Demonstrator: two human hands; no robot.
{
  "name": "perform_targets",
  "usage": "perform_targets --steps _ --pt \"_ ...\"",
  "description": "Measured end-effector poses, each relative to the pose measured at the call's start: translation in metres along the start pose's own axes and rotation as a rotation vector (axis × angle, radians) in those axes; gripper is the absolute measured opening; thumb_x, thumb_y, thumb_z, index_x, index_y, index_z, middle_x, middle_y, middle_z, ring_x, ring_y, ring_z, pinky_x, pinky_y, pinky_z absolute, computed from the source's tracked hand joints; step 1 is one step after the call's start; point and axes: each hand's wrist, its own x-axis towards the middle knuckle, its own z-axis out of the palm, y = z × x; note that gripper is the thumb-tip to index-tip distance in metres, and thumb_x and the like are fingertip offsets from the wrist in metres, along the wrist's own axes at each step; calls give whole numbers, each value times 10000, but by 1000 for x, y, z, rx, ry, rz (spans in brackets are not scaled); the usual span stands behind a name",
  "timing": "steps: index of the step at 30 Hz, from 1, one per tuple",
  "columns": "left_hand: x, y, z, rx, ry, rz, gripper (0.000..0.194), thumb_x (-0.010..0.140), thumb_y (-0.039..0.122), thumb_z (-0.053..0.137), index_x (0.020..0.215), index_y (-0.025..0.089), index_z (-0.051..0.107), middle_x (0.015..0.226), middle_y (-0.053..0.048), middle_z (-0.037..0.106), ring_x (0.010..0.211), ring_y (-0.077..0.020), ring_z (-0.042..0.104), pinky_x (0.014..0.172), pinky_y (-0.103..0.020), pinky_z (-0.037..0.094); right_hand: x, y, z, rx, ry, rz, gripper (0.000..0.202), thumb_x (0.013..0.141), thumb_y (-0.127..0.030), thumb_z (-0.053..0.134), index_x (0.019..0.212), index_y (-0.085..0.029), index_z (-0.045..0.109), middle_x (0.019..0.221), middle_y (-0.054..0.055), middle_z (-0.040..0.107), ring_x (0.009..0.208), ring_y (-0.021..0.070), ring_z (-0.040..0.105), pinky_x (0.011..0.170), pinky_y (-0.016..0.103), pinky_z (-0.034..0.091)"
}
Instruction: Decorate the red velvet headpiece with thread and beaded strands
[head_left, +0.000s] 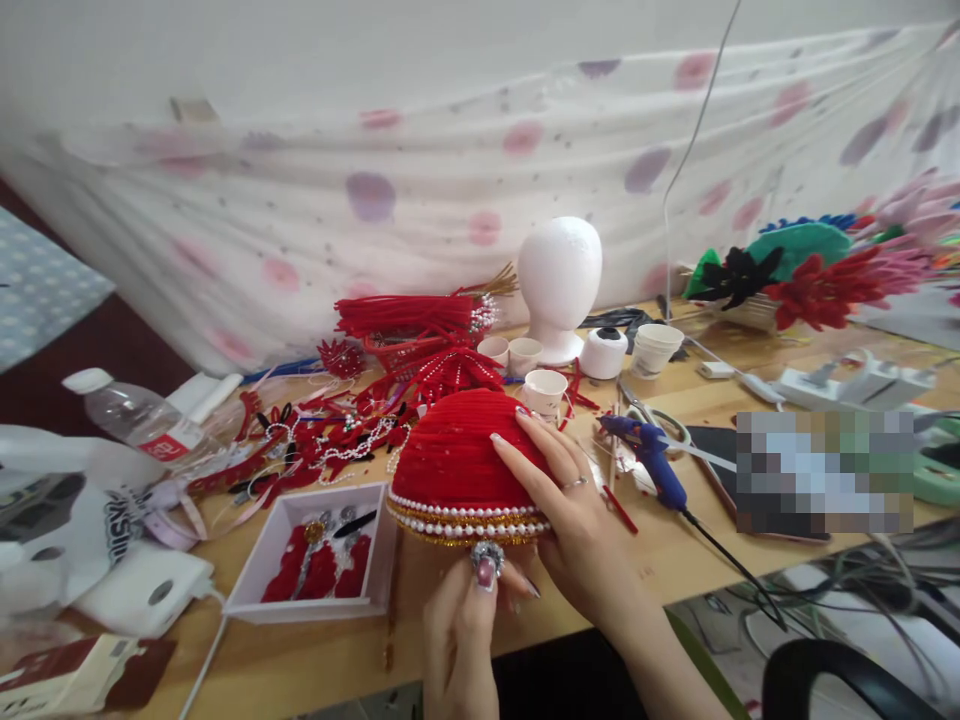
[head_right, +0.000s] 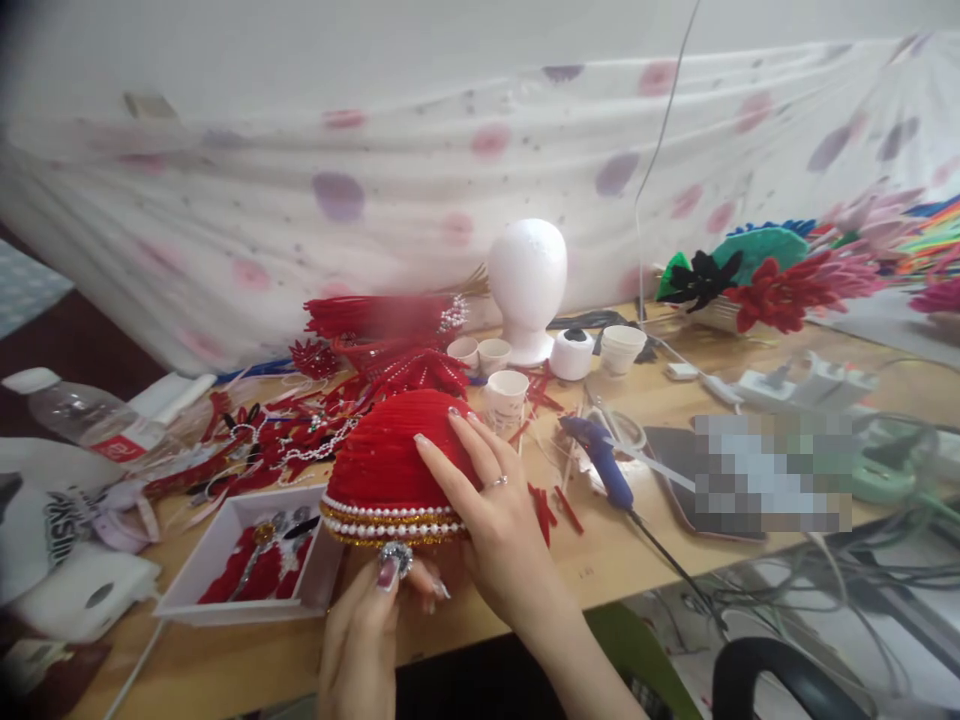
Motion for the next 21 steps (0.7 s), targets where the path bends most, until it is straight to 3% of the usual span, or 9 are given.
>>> perform_targets --steps 11,18,21 --pt "-3 16 14 -204 166 3 427 884 407 609 502 217 635 554 -18 599 640 -197 555 664 -296 420 5 -6 -1 -26 -17 -26 467 1017 -69 377 1457 -191 473 1520 171 379 1425 313 310 1128 575 355" --pt "-4 16 10 -243 177 -53 473 826 540 678 485 214 643 541 -30 602 610 -193 531 618 -295 399 2 -9 2 -38 -20 -23 506 999 -44 396 1467 -227 457 1520 162 370 1414 317 320 1111 582 363" --pt "-1 14 8 -267 121 -74 497 803 581 689 473 211 657 517 -50 602 572 -203 540 597 -316 408 2 -10 3 -38 -13 -34 513 987 -28 410 1458 -223 466 1505 163 384 1403 319 337 1112 579 361"
